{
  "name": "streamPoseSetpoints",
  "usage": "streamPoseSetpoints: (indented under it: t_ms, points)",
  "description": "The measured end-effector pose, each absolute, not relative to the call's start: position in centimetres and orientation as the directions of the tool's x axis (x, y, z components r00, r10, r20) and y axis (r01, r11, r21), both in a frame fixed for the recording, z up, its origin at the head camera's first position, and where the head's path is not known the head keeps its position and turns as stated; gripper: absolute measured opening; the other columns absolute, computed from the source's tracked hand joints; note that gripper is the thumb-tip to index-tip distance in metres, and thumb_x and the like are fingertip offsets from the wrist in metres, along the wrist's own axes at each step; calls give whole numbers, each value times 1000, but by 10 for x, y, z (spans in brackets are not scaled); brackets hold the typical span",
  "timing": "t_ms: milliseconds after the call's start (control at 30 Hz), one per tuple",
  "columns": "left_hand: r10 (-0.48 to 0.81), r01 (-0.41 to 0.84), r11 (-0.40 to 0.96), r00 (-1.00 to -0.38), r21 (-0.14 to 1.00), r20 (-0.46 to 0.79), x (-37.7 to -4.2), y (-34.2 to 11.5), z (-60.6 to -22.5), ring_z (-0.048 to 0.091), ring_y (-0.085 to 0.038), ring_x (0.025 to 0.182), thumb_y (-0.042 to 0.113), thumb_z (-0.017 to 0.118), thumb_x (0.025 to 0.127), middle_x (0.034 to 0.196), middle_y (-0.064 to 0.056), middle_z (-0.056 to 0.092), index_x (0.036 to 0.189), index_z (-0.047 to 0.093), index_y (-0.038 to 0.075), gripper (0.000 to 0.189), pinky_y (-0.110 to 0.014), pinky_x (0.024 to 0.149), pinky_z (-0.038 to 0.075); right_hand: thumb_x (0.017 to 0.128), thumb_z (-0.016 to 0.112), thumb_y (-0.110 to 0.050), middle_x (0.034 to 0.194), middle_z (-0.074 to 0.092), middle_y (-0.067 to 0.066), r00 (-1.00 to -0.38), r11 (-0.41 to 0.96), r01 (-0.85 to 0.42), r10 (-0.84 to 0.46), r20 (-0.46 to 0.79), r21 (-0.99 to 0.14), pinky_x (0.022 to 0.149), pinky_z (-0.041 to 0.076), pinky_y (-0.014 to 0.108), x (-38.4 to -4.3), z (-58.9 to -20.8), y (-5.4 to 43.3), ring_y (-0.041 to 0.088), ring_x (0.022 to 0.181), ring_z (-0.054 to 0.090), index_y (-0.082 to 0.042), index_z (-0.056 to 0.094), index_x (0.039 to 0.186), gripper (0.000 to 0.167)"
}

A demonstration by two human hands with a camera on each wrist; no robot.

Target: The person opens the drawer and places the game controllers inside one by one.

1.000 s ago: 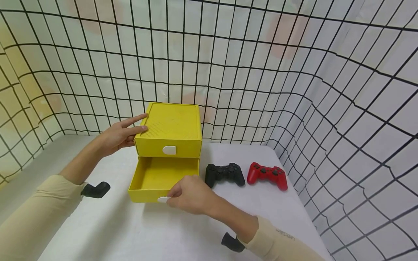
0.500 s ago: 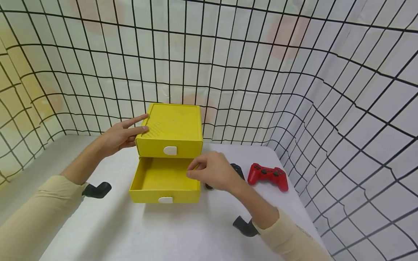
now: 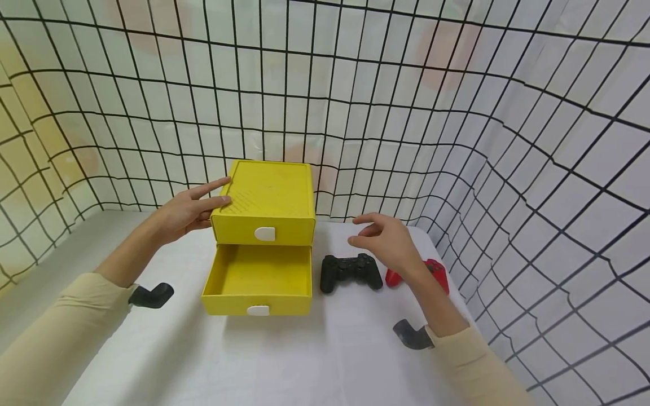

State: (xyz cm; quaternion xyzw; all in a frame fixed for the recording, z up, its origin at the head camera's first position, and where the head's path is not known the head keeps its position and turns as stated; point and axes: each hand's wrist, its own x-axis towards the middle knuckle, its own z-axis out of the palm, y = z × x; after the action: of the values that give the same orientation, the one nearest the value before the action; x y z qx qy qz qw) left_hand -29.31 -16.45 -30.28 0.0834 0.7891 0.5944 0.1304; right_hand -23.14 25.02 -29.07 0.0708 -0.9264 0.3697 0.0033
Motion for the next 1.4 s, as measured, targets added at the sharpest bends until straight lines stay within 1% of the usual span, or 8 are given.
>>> streamPoseSetpoints:
  t_ms: [167,400,567,667,867,1067,1200,1400]
  points:
    - [282,-30,275,-953,961,-111,-293,-167,-303,50,-28,140,50,67,96,161,-8,40,161,24,41,79,-46,116,41,90,77,-39,123,67,15,-994,695,-89,-110,17,-714,103,47,54,-241,-307,268,32,118,60,-18,59,141,58]
    - [286,-22,277,-952,961,-104,-293,-167,-304,51,-28,140,52,67,95,160,-8,42,161,24,42,79,-45,115,43,88,78,-37,142,54,22,-989,702,9,-97,-109,-712,107,45,57,-260,-339,280,39,131,51,-19,47,151,72]
    - [272,-29,288,-956,957,-111,-293,-167,-304,53,-27,137,52,66,95,160,-7,42,160,25,42,78,-36,109,49,87,79,-33,150,46,26,-981,726,11,-125,-148,-688,106,45,60,-271,-366,280,43,139,42,-18,44,153,76]
    - [269,-28,291,-957,956,-109,-293,-166,-304,53,-26,137,51,66,96,160,-7,42,160,25,42,77,-33,106,51,87,80,-30,152,43,28,-981,746,-7,-135,-140,-665,106,44,62,-276,-381,279,45,141,38,-16,44,152,76]
    - [279,-25,284,-954,959,-108,-294,-163,-304,48,-29,142,50,65,96,162,-9,39,161,24,41,77,-44,115,43,84,80,-30,154,41,28,-985,814,-22,-117,-128,-581,108,39,69,-283,-405,276,48,141,39,-17,46,151,76]
    - [281,-29,274,-953,961,-109,-294,-164,-304,45,-29,144,50,66,96,163,-9,37,161,24,41,78,-46,117,41,83,79,-26,157,41,24,-983,811,0,-108,-150,-586,110,37,68,-286,-415,272,46,139,41,-16,47,151,76]
    - [282,-29,272,-953,962,-108,-294,-164,-304,45,-29,145,50,66,96,163,-8,37,161,24,41,78,-46,117,41,83,79,-24,151,48,24,-987,822,-22,-107,-116,-569,108,38,66,-286,-420,271,44,134,45,-16,53,147,69]
    - [281,-28,273,-954,962,-108,-294,-165,-304,46,-29,144,50,67,95,162,-9,38,161,24,41,79,-46,117,41,85,78,-25,140,55,27,-991,845,-49,-108,-81,-532,100,44,64,-282,-424,271,45,127,48,-14,63,137,55]
